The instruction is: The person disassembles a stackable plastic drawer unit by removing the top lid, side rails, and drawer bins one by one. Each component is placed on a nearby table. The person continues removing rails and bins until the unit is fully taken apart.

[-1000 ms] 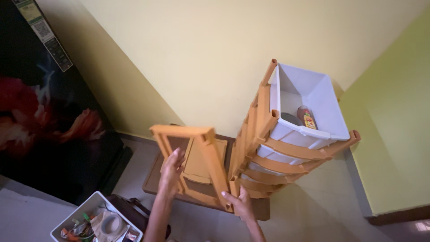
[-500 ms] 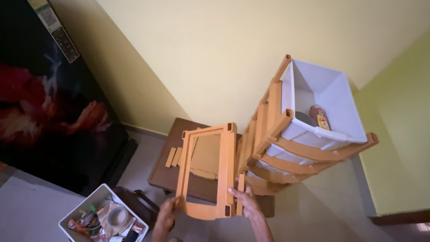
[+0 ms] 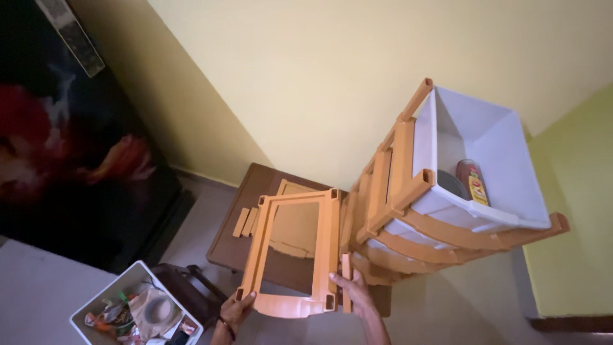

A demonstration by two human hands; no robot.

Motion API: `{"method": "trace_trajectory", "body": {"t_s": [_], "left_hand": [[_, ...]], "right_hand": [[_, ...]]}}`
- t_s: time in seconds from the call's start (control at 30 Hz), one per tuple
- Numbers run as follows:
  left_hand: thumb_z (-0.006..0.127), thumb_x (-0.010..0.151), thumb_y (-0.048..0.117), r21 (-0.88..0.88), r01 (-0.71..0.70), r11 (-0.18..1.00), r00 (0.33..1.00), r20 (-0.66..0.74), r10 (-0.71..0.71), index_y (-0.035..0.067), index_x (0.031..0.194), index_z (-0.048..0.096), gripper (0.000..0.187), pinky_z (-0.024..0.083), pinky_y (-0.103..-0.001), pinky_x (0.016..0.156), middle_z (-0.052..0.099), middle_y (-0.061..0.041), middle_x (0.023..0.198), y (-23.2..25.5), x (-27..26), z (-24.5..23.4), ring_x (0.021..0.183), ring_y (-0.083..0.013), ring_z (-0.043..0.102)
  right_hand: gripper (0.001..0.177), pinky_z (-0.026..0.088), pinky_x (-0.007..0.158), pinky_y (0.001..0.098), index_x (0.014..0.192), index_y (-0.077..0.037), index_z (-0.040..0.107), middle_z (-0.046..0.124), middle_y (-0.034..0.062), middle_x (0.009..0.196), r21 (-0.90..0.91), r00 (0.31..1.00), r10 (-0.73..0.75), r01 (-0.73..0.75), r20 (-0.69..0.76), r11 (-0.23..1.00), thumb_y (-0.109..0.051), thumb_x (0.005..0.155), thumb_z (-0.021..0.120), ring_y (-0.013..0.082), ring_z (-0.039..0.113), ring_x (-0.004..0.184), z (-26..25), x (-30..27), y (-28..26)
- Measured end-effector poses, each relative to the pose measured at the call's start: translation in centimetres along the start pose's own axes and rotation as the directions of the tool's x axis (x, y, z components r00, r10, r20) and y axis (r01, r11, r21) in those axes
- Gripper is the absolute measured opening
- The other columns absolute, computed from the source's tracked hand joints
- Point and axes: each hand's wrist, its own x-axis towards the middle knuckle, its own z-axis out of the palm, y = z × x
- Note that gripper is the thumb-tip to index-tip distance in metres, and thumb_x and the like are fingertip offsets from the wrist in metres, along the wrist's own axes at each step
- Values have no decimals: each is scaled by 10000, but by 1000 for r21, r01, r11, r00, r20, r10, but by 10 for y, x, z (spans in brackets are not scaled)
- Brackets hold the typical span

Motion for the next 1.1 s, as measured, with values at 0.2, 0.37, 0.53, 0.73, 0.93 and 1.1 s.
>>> {"method": "trace_trajectory", "body": {"t_s": [0.2,0.37,0.53,0.73,0.93,1.1], "left_hand": [[780,846,55,189,-86,978,992,-80,103,28,1200,700,364,499,-302,652,695,-43,947,-6,32,-1,789,-165,626],[733,828,13,248,-167,954,983,-29,179,64,1264,664,444,526,-265,672,687,0,971,-10,81,-3,822,-118,639],[726,846,14,510,-414,754,910,209,358,103,1282,644,453,493,-254,597,654,16,907,-20,134,-10,746,-89,581],[746,819,23,460,-101,882,984,-83,156,161,1285,652,495,416,-283,479,606,7,780,-39,168,-6,596,-111,513],[754,842,18,605,-410,683,879,63,473,128,1287,587,488,544,-228,656,707,41,957,-52,220,-5,796,-78,649],[737,825,4,422,-250,872,949,-73,308,123,1386,528,610,491,-276,610,656,20,977,-48,269,-3,740,-122,579]], "right_hand": [[548,620,760,374,1280,-61,590,752,66,997,-101,994,76,-83,-77,991,-24,756,749,182,742,848,-3,31,42],[541,599,687,390,1348,-11,564,746,132,952,-271,987,123,-145,-99,951,-73,841,742,227,714,780,2,57,84],[788,607,692,374,1511,-98,378,757,110,963,-477,987,-76,-1,-142,879,-122,813,743,204,727,785,-1,99,118],[693,587,800,400,1548,-103,365,741,175,1074,-537,989,-115,46,-95,842,-152,908,627,287,736,894,-8,143,139],[686,485,966,442,1524,-33,418,662,263,1276,-596,877,-472,333,-89,731,-83,877,641,376,639,1126,0,186,156],[607,531,927,401,1500,-57,428,700,187,1239,-504,908,-380,249,-174,827,-95,920,601,300,693,1077,13,220,163]]}}
